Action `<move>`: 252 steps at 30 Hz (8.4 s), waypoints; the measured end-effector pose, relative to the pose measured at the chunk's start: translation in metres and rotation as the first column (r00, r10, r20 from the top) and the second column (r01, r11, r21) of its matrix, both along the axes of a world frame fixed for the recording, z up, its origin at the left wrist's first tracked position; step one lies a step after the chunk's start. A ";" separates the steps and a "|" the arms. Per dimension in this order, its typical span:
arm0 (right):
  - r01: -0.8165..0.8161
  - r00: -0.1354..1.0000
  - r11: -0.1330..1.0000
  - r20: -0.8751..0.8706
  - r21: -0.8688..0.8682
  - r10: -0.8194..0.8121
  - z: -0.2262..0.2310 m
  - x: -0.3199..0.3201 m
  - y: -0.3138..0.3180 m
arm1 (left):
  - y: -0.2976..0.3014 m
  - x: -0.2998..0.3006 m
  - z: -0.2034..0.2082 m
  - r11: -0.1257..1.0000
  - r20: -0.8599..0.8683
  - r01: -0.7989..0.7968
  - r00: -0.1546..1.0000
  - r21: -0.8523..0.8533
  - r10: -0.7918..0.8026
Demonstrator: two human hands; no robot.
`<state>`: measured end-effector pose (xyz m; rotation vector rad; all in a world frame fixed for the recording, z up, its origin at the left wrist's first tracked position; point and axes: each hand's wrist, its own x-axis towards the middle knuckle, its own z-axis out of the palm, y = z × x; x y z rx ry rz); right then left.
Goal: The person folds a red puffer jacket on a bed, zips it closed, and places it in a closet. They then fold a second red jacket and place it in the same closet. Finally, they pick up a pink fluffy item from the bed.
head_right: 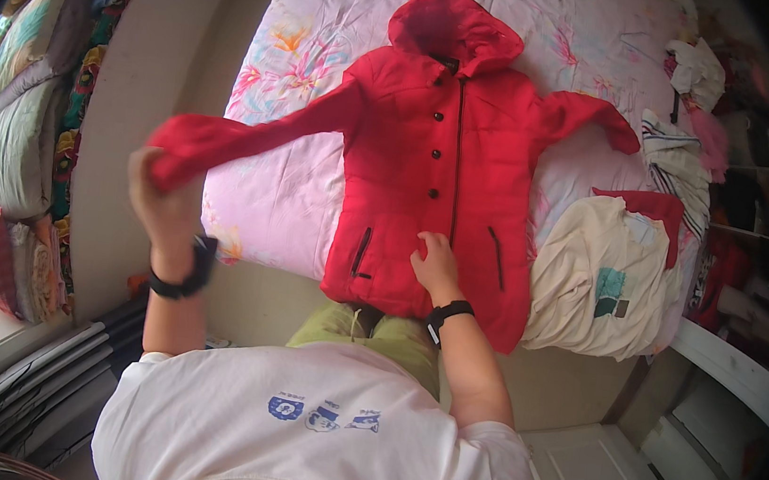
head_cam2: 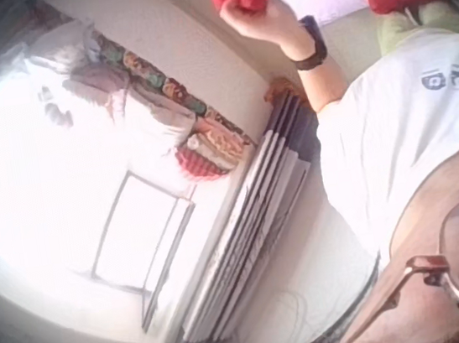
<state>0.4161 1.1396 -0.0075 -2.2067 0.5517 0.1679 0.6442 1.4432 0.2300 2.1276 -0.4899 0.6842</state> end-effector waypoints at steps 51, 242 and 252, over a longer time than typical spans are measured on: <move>0.581 0.553 0.208 -0.195 0.787 -0.810 -0.073 0.173 -0.381 | -0.205 -0.083 -0.295 0.401 -0.776 0.668 0.577 0.627 0.254; 0.081 0.879 0.825 0.430 -0.560 0.206 -0.008 0.247 -0.237 | -0.261 -0.044 -0.228 0.734 -0.582 0.511 0.789 0.447 -0.195; -0.633 0.751 0.666 -0.518 -0.393 0.408 -0.005 0.350 -0.211 | -0.202 -0.179 -0.260 0.510 -0.674 0.768 0.614 0.388 -0.412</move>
